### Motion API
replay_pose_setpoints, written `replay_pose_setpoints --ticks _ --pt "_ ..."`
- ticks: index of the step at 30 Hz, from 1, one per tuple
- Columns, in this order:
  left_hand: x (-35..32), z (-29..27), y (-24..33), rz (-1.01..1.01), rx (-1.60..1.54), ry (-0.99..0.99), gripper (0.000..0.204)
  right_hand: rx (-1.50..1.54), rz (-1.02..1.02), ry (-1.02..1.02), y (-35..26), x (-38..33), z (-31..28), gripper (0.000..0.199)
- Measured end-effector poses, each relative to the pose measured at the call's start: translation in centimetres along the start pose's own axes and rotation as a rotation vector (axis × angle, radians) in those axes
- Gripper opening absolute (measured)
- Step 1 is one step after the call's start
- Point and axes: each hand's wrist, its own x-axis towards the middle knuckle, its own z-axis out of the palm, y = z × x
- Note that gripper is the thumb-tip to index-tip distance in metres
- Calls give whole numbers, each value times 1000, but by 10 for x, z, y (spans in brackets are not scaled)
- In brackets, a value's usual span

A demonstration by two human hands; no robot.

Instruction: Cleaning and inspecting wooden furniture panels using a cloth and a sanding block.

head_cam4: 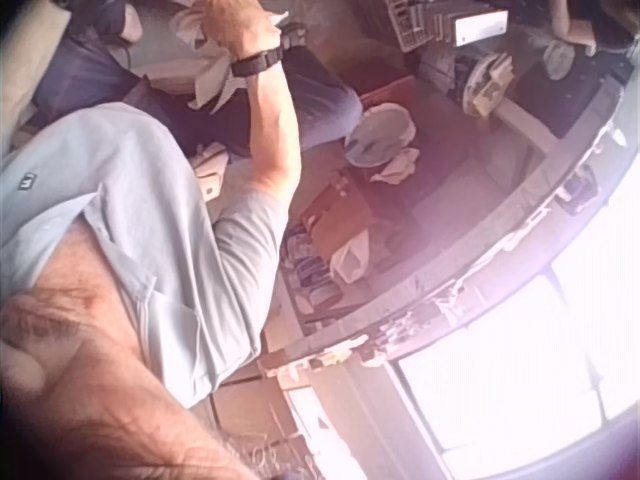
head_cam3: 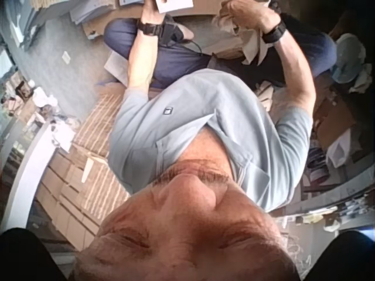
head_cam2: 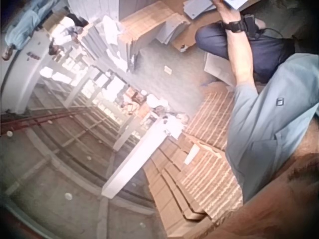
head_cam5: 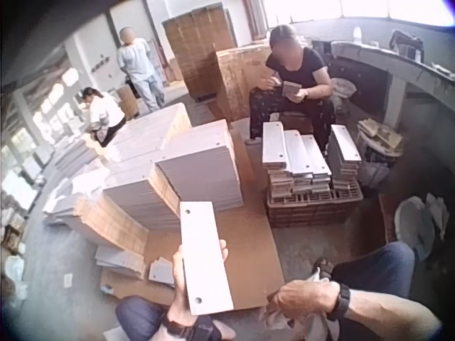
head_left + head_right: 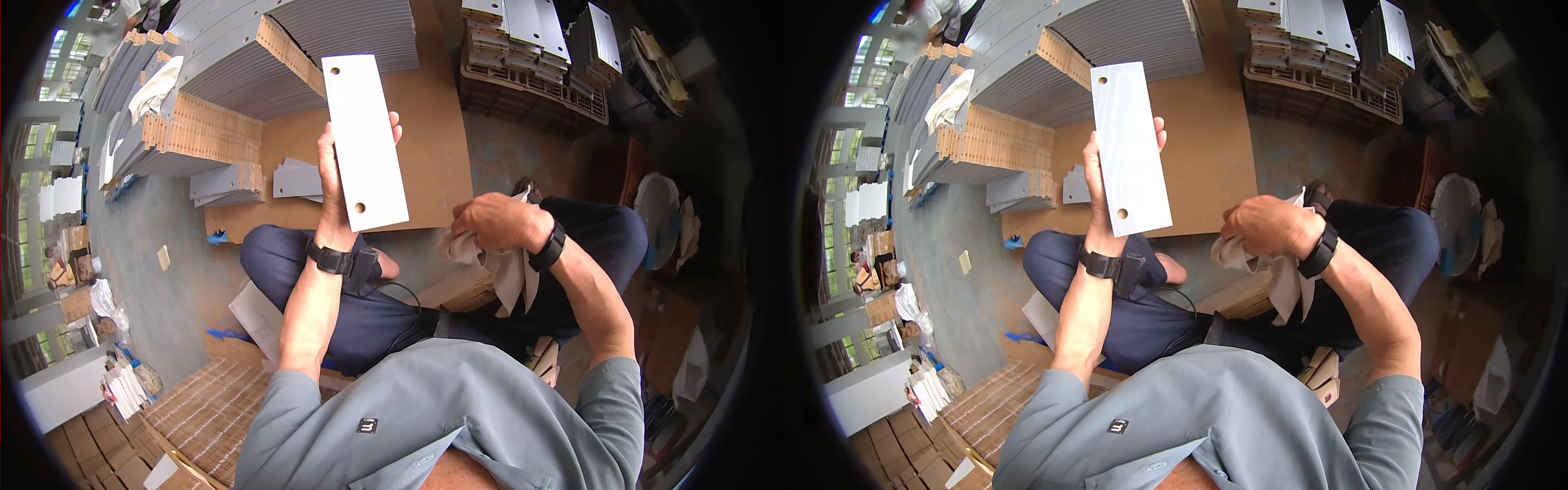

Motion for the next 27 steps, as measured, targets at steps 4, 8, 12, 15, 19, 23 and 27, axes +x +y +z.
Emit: replay_pose_setpoints --ticks 4,8,12,15,19,23,27 --pt "-1 5 0 13 -19 13 61 7 21 241 11 -10 -20 43" --pt "6 -4 -2 19 -11 -1 62 -47 51 540 12 -13 -40 44" --pt "9 -12 -5 6 -84 1 63 -46 37 726 11 -5 -49 49" --pt "8 -15 -4 -31 -107 -6 63 -65 -11 836 11 5 -48 48" --pt "3 -13 -4 -56 -37 10 65 -34 -13 825 3 15 -46 47" --pt "0 -9 -5 -49 -27 20 65 0 -8 818 -7 19 -48 48" --pt "-1 -8 -4 -101 59 -6 67 54 12 893 -10 24 -55 54"
